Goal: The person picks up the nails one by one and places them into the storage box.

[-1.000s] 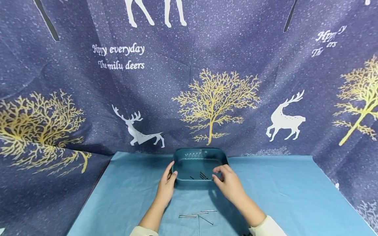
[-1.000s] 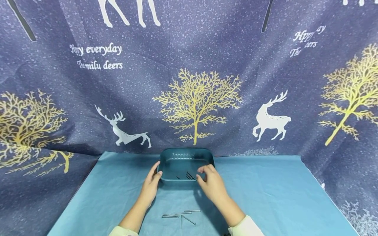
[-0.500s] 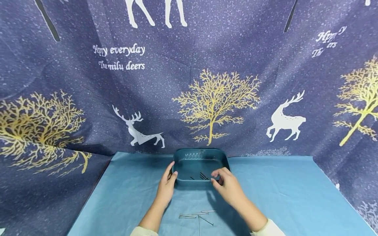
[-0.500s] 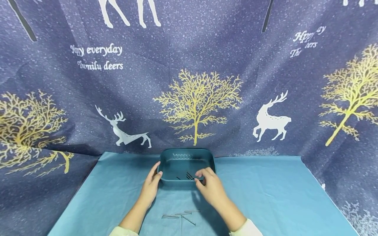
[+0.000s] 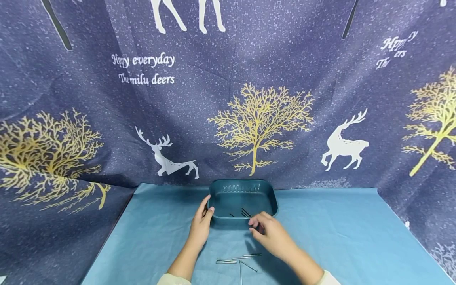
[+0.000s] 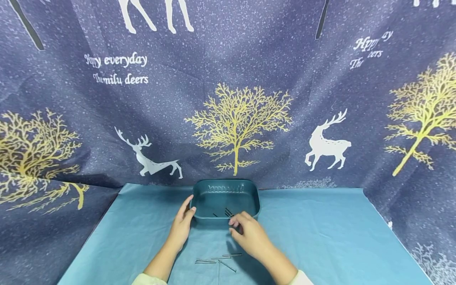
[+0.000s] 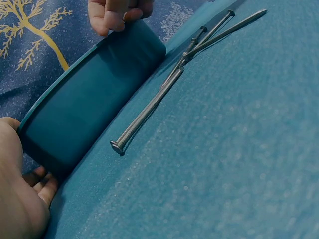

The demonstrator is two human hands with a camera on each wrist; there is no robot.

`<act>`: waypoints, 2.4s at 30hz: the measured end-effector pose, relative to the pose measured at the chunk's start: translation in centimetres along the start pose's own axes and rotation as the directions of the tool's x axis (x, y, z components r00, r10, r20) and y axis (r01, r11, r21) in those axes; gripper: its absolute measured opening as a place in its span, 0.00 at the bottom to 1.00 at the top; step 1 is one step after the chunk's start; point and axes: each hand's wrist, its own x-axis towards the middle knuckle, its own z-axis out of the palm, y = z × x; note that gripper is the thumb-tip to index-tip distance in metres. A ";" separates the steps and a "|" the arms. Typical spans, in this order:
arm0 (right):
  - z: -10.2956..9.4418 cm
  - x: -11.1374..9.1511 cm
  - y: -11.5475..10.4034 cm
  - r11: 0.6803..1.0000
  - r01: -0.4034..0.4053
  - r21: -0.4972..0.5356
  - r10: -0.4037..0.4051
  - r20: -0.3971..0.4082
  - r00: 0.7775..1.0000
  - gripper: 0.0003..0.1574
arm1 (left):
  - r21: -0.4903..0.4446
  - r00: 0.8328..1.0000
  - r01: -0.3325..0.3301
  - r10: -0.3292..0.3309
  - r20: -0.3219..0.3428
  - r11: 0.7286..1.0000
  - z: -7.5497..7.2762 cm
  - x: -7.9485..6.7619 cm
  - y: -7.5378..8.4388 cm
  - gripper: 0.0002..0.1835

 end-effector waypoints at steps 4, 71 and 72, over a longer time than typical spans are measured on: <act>0.2 -0.4 0.0 1.000 -0.010 0.000 0.010 0.070 0.997 0.09 | 0.001 1.000 0.005 -0.005 0.003 1.000 -0.1 0.0 0.0 0.27; -0.3 -1.9 0.1 0.998 -0.051 0.042 0.025 0.475 0.880 0.08 | 0.002 1.000 -0.004 0.004 -0.006 1.000 0.0 0.0 0.2 0.27; -0.3 -1.8 0.2 0.997 -0.058 0.047 0.028 0.482 0.876 0.08 | 0.004 1.000 -0.006 0.006 -0.004 1.000 0.0 0.0 0.2 0.27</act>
